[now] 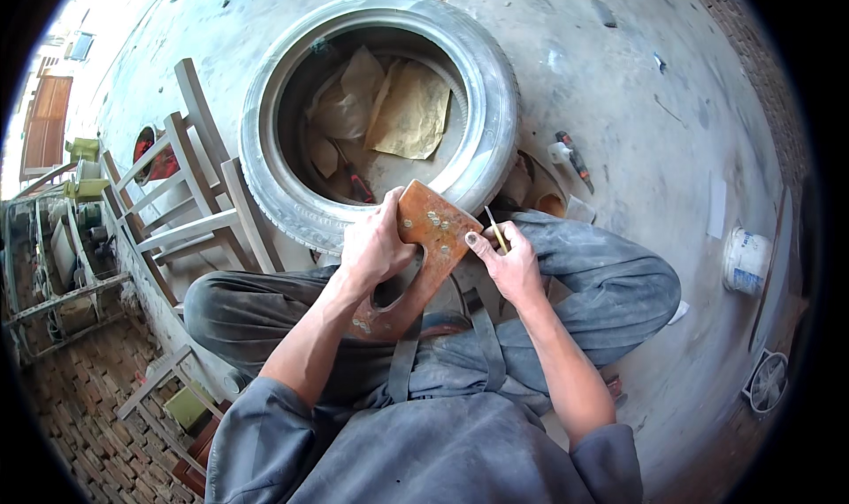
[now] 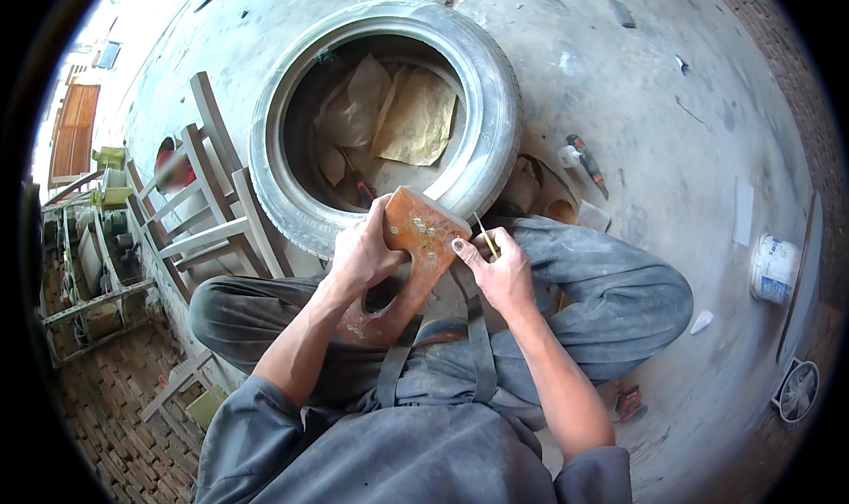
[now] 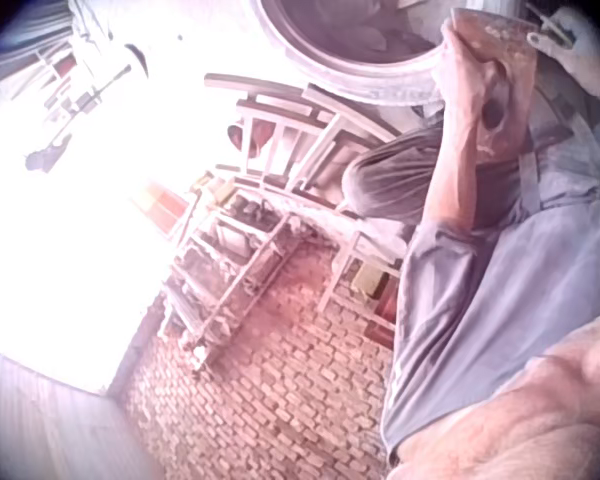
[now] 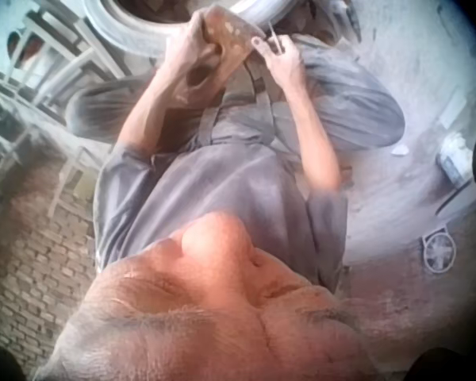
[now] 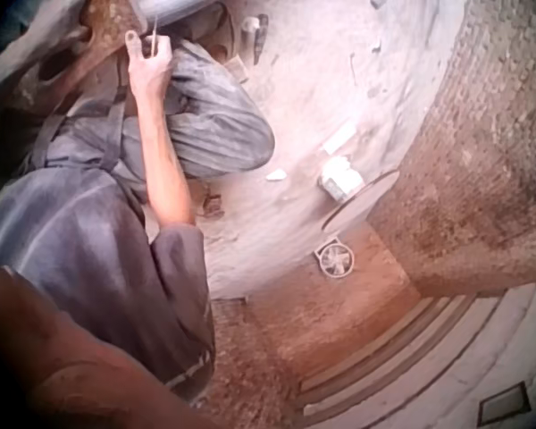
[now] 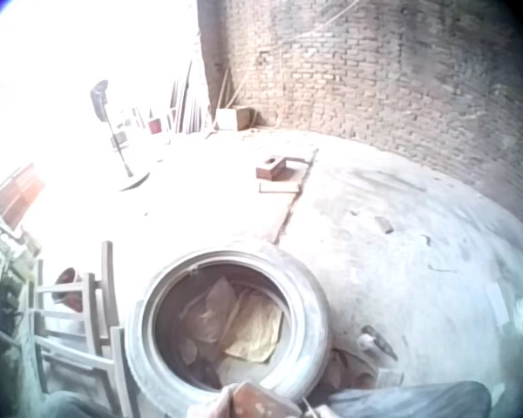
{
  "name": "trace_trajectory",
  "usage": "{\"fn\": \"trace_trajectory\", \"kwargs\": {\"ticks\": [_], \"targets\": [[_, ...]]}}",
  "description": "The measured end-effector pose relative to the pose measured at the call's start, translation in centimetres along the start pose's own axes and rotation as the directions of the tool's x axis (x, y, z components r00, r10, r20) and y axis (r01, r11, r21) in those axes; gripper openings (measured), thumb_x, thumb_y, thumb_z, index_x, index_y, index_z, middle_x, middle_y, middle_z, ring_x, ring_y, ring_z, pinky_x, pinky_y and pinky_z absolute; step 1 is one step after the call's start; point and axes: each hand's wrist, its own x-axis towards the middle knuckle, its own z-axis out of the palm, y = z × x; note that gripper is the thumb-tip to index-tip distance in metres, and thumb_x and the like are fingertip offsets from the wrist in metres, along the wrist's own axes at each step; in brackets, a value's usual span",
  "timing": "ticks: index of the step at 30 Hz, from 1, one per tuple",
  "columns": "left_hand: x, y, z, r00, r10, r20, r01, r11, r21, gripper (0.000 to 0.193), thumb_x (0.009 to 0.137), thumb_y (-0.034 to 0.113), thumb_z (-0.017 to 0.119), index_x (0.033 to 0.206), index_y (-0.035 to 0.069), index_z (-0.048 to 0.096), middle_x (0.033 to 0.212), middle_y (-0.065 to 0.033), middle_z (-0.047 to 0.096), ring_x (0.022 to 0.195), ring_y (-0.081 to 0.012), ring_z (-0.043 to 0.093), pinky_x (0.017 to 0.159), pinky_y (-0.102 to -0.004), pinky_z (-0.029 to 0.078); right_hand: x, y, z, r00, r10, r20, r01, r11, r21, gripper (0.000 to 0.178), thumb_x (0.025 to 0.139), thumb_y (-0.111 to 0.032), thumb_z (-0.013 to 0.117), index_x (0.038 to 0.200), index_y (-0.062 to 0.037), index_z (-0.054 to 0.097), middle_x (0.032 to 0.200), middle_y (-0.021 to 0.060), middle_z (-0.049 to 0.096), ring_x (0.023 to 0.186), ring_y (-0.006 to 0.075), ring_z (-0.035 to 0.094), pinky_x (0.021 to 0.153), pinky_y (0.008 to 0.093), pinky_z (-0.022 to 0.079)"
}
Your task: The person carves a decorative pattern into a rectangular wooden piece using a small chisel and then smooths the surface with sandpaper. The person holds the wood on their lap and works on the surface and edges.
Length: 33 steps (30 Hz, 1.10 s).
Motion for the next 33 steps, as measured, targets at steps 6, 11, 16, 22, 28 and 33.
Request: {"fn": "trace_trajectory", "kwargs": {"ticks": [6,11,16,22,28,33], "targets": [[0.6,0.6,-0.7,1.0,-0.006,0.028,0.002,0.99,0.141,0.071,0.079,0.012,0.077,0.145,0.012,0.051,0.114,-0.0229,0.076,0.106,-0.0466,0.074,0.086,-0.0568,0.057,-0.8,-0.4,-0.2,0.998,0.055,0.009,-0.055,0.997,0.048,0.047,0.107,-0.046,0.074,0.107,0.0004,0.071,0.087,0.0073,0.07,0.082,0.015,0.064,0.077,0.0338,0.054],[1.8,2.1,-2.1,0.917,0.352,0.189,-0.397,0.851,0.344,0.058,0.086,0.005,0.073,0.14,0.017,0.058,0.116,-0.0111,0.072,0.119,-0.0334,0.07,0.093,-0.0502,0.055,-0.6,1.3,-0.4,0.983,-0.134,-0.128,0.152,0.978,0.141,0.043,0.111,-0.036,0.07,0.132,0.0015,0.071,0.118,0.0148,0.076,0.11,0.0205,0.07,0.099,0.036,0.054],[2.8,1.1,-0.2,0.745,0.619,0.249,-0.665,0.661,0.348,0.04,0.093,0.018,0.074,0.132,0.02,0.066,0.106,0.0002,0.072,0.113,-0.0205,0.069,0.095,-0.04,0.052,-1.2,-1.2,0.5,0.97,-0.191,0.151,0.155,0.963,0.221,0.058,0.107,-0.039,0.076,0.144,0.0039,0.065,0.134,0.0164,0.073,0.124,0.0214,0.066,0.112,0.0351,0.049],[1.7,1.7,-0.7,0.833,0.527,0.169,-0.508,0.607,0.612,0.062,0.072,0.028,0.093,0.128,0.02,0.069,0.12,-0.0032,0.071,0.125,-0.0235,0.062,0.113,-0.0513,0.043,-2.3,-0.9,2.4,0.983,-0.135,0.123,0.107,0.972,0.211,0.046,0.103,-0.034,0.082,0.129,0.0004,0.065,0.116,0.01,0.073,0.103,0.0159,0.067,0.095,0.0333,0.055],[0.8,-1.9,-1.4,0.912,0.33,-0.246,-0.182,0.859,0.478,0.105,0.069,0.019,0.09,0.165,0.016,0.046,0.175,-0.0168,0.036,0.167,-0.0407,0.026,0.128,-0.0775,0.021,-3.8,-0.7,4.3,0.989,-0.058,0.135,0.053,0.998,0.042,0.049,0.105,-0.038,0.079,0.129,0.0012,0.061,0.11,0.0132,0.072,0.098,0.0199,0.067,0.092,0.0372,0.055],[3.3,-6.2,-4.5,0.946,-0.021,-0.322,0.109,0.96,0.258,0.1,0.079,0.025,0.083,0.169,0.022,0.041,0.162,-0.018,0.051,0.155,-0.0441,0.041,0.119,-0.0755,0.036,-5.2,-2.2,5.4,0.988,-0.017,0.156,0.03,0.996,-0.083,0.047,0.107,-0.037,0.075,0.128,0.0009,0.058,0.109,0.0189,0.073,0.1,0.0276,0.071,0.094,0.0416,0.055]]}}
